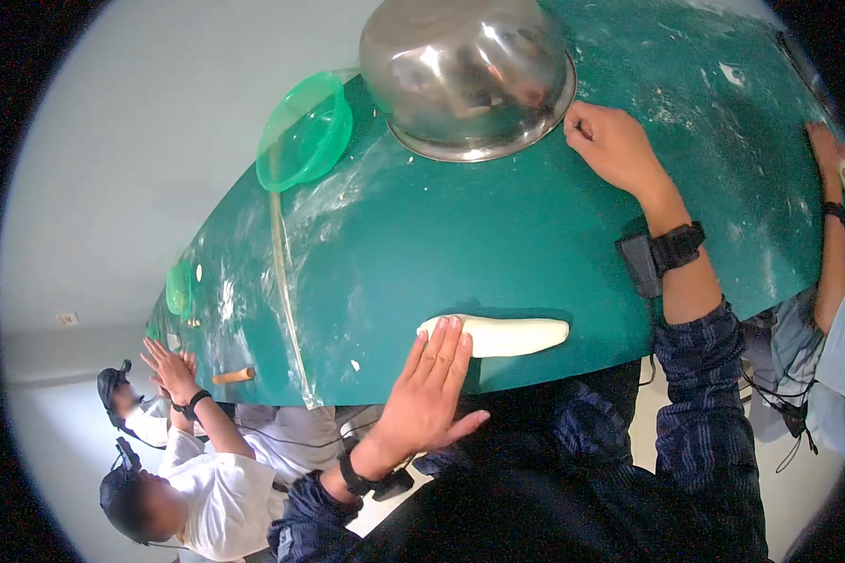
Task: Kneading and rolling a small piece of dough on a green production table.
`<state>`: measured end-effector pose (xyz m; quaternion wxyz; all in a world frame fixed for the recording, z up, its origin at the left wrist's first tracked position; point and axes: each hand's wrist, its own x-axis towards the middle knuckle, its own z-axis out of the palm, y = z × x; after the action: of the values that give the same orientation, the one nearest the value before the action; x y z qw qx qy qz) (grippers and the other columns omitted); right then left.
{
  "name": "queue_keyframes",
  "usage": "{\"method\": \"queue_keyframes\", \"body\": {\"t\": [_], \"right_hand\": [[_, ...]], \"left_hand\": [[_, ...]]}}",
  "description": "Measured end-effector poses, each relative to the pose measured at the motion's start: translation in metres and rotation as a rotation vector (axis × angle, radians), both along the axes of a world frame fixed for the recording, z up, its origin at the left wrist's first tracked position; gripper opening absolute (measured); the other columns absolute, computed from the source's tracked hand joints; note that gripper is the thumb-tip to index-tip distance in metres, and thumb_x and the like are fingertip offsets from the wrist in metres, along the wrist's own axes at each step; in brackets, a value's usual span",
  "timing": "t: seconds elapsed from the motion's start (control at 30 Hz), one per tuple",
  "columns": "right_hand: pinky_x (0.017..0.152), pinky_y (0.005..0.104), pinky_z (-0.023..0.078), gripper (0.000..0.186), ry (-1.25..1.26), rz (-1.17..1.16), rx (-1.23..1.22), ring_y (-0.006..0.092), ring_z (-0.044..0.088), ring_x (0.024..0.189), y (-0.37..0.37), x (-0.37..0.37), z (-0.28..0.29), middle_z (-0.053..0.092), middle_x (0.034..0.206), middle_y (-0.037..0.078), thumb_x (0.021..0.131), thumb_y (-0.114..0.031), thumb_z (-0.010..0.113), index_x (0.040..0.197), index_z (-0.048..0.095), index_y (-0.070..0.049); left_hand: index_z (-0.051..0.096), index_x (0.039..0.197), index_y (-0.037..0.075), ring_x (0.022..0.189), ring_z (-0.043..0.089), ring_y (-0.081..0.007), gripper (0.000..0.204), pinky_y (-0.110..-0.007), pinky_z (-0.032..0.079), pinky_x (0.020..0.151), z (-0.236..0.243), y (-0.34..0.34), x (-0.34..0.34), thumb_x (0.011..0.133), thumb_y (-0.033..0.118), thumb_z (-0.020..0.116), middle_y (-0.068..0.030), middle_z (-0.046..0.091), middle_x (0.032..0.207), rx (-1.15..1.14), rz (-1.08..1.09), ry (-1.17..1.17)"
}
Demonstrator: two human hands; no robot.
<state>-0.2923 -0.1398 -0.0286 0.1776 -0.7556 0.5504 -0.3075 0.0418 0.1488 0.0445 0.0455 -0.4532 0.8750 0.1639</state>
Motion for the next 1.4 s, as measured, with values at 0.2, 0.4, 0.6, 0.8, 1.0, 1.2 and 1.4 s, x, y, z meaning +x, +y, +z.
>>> {"method": "queue_keyframes", "body": {"t": [0.2, 0.4, 0.6, 0.8, 1.0, 1.2, 1.4], "right_hand": [[0.066, 0.0464, 0.049, 0.017, -0.06, 0.038, -0.023, 0.0333, 0.063, 0.069, -0.003, -0.002, -0.01, 0.066, 0.078, 0.015, 0.099, -0.023, 0.07, 0.102, 0.066, -0.007], [0.077, 0.0541, 0.058, 0.018, 0.004, 0.036, 0.036, 0.0423, 0.074, 0.084, -0.001, 0.002, 0.002, 0.076, 0.086, 0.016, 0.096, -0.026, 0.069, 0.099, 0.073, -0.009], [0.077, 0.0544, 0.057, 0.019, 0.024, 0.02, 0.048, 0.0419, 0.074, 0.085, 0.0, -0.002, 0.001, 0.076, 0.087, 0.017, 0.098, -0.026, 0.067, 0.101, 0.071, -0.008], [0.067, 0.0475, 0.049, 0.017, -0.004, 0.042, -0.044, 0.0353, 0.066, 0.072, -0.002, 0.0, -0.005, 0.067, 0.079, 0.016, 0.1, -0.023, 0.07, 0.103, 0.066, -0.006], [0.067, 0.0476, 0.049, 0.017, -0.009, 0.027, -0.052, 0.0354, 0.065, 0.071, -0.001, 0.001, -0.005, 0.067, 0.078, 0.016, 0.1, -0.023, 0.069, 0.101, 0.066, -0.006], [0.067, 0.0478, 0.049, 0.017, -0.037, 0.06, -0.043, 0.0356, 0.065, 0.073, -0.002, 0.0, -0.006, 0.066, 0.079, 0.016, 0.1, -0.023, 0.069, 0.102, 0.066, -0.007], [0.077, 0.056, 0.057, 0.019, 0.055, 0.006, 0.006, 0.0442, 0.073, 0.085, 0.0, 0.0, 0.002, 0.076, 0.089, 0.018, 0.099, -0.026, 0.068, 0.099, 0.072, -0.008]], "left_hand": [[0.022, 0.17, -0.013, 0.165, 0.026, -0.0515, 0.099, -0.06, 0.018, 0.136, -0.003, -0.072, -0.005, 0.106, 0.055, 0.056, -0.0371, 0.027, 0.176, 0.058, -0.036, 0.117], [0.024, 0.171, -0.009, 0.166, 0.027, -0.0473, 0.088, -0.058, 0.02, 0.136, -0.035, -0.143, -0.026, 0.109, 0.046, 0.051, -0.0316, 0.029, 0.177, -0.112, -0.04, 0.158], [0.025, 0.171, -0.009, 0.166, 0.027, -0.0469, 0.088, -0.057, 0.021, 0.136, -0.048, -0.144, -0.036, 0.107, 0.044, 0.052, -0.0313, 0.03, 0.178, -0.266, 0.098, 0.256], [0.024, 0.171, -0.01, 0.166, 0.027, -0.0491, 0.093, -0.058, 0.022, 0.135, -0.044, -0.089, -0.032, 0.105, 0.049, 0.053, -0.0325, 0.028, 0.178, -0.239, 0.156, 0.232], [0.023, 0.171, -0.011, 0.166, 0.023, -0.0515, 0.1, -0.061, 0.017, 0.135, -0.034, -0.034, -0.024, 0.106, 0.059, 0.051, -0.0355, 0.023, 0.178, -0.206, 0.152, 0.183], [0.022, 0.171, -0.011, 0.168, 0.019, -0.0511, 0.097, -0.062, 0.011, 0.137, 0.008, 0.002, -0.019, 0.105, 0.047, 0.064, -0.034, 0.021, 0.179, 0.077, 0.076, 0.116], [0.02, 0.168, -0.017, 0.168, 0.017, -0.0518, 0.096, -0.063, 0.01, 0.136, 0.032, -0.01, -0.051, 0.108, 0.044, 0.063, -0.0394, 0.02, 0.177, 0.133, 0.113, 0.05]]}}
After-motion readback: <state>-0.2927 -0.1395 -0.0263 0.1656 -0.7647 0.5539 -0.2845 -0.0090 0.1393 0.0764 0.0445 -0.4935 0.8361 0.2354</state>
